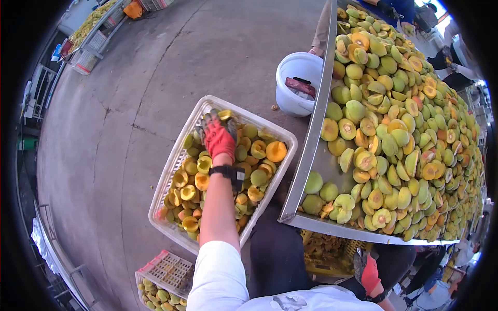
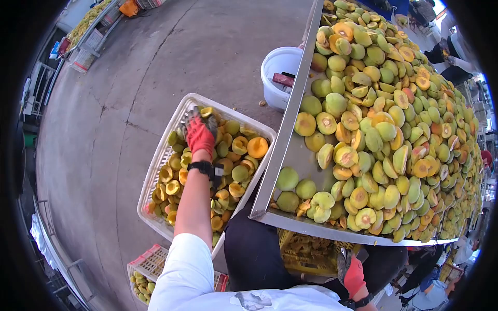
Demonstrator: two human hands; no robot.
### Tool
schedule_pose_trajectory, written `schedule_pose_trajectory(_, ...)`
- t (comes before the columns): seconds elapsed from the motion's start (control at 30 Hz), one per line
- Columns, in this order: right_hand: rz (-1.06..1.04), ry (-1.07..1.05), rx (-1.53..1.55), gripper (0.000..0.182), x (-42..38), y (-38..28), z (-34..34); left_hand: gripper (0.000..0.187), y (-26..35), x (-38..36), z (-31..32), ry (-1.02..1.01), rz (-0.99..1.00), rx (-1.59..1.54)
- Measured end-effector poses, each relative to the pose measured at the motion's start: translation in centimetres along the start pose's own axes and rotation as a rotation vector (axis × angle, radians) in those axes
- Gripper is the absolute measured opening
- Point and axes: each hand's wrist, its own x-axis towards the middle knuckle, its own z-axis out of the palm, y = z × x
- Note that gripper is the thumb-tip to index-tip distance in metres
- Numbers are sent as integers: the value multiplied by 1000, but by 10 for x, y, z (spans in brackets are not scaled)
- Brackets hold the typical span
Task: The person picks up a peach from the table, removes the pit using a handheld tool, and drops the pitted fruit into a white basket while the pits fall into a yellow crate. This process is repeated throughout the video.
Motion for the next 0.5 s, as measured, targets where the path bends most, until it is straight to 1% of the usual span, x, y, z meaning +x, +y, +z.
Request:
schedule_pose_trajectory(0.03,-6,4,0,26,0,-2,-1,60,-7,12,13,75,-72,-26)
schedule_pose_trajectory(0.07,17,-14,5,26,0,-4,-2,58,-12,23,16,-7,-167,-53)
schedule_pose_trajectory(0.1,43,-32,12,26,0,-6,-3,58,-10,25,7,-9,-165,-59)
schedule_pose_trajectory(0.17,16,-30,-28,26,0,-6,-4,57,-7,27,-10,-17,-307,-88)
schedule_pose_trajectory(0.2,-6,-33,-71,27,-1,-6,-5,56,-4,28,-12,58,-354,-99)
schedule_pose_trajectory(0.23,-5,-30,-69,27,0,-4,-6,56,-4,27,-10,55,-351,-98)
schedule_pose_trajectory(0.3,-131,-60,-325,32,3,0,-10,59,-9,20,-7,249,-317,-81)
schedule_pose_trajectory(0.33,-126,-55,-326,32,3,2,-12,59,-14,14,-6,360,-131,-38)
schedule_pose_trajectory(0.37,-120,-48,-299,31,2,3,-10,59,-19,11,-4,354,-130,-38)
schedule_pose_trajectory(0.43,-115,-36,-280,30,3,5,-13,58,-27,4,4,-18,232,167)
schedule_pose_trajectory(0.47,-201,-51,-548,30,6,5,-16,58,-23,8,4,-37,107,92)
schedule_pose_trajectory(0.5,-288,-66,-815,29,5,3,-14,58,-21,13,4,-40,101,89)
